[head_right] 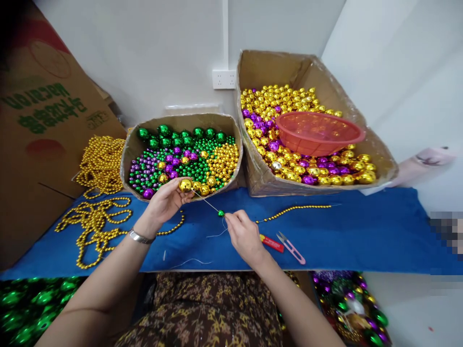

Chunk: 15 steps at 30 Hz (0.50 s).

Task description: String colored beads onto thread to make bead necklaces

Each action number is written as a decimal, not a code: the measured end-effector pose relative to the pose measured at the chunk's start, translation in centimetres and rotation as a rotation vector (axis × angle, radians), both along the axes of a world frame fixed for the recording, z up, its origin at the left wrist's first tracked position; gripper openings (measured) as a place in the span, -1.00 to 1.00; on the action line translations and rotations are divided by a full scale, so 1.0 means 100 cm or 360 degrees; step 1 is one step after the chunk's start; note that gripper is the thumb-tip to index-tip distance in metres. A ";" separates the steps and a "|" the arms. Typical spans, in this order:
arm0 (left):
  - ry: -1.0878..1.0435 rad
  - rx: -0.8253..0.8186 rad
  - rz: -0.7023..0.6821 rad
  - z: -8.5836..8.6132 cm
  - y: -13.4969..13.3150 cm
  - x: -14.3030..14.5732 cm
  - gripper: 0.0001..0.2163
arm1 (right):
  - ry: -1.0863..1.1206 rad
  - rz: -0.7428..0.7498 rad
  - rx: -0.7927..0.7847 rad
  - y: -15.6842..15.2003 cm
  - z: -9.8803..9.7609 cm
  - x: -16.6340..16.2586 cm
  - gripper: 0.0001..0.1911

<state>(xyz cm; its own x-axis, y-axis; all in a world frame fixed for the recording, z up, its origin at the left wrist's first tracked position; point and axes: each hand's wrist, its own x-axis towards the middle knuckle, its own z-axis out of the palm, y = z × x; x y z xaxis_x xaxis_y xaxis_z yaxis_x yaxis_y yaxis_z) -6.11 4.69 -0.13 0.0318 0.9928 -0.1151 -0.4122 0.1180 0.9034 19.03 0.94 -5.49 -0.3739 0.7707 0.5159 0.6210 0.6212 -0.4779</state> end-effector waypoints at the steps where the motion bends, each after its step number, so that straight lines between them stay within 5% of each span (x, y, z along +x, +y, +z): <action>1: -0.0013 -0.0004 -0.0002 0.000 0.000 0.000 -0.75 | -0.0003 0.0004 0.0000 0.000 0.000 0.000 -0.72; 15: 0.0024 0.0049 -0.0030 -0.002 -0.006 0.000 -0.72 | -0.0034 0.0021 0.0002 0.000 -0.001 0.000 -0.73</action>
<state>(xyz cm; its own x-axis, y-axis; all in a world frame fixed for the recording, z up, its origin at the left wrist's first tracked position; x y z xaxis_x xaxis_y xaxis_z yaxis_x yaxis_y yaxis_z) -6.08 4.11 -0.35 0.0493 0.9952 -0.0849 -0.3966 0.0975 0.9128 19.06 0.91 -5.63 -0.3953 0.7650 0.5084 0.6227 0.6301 -0.4639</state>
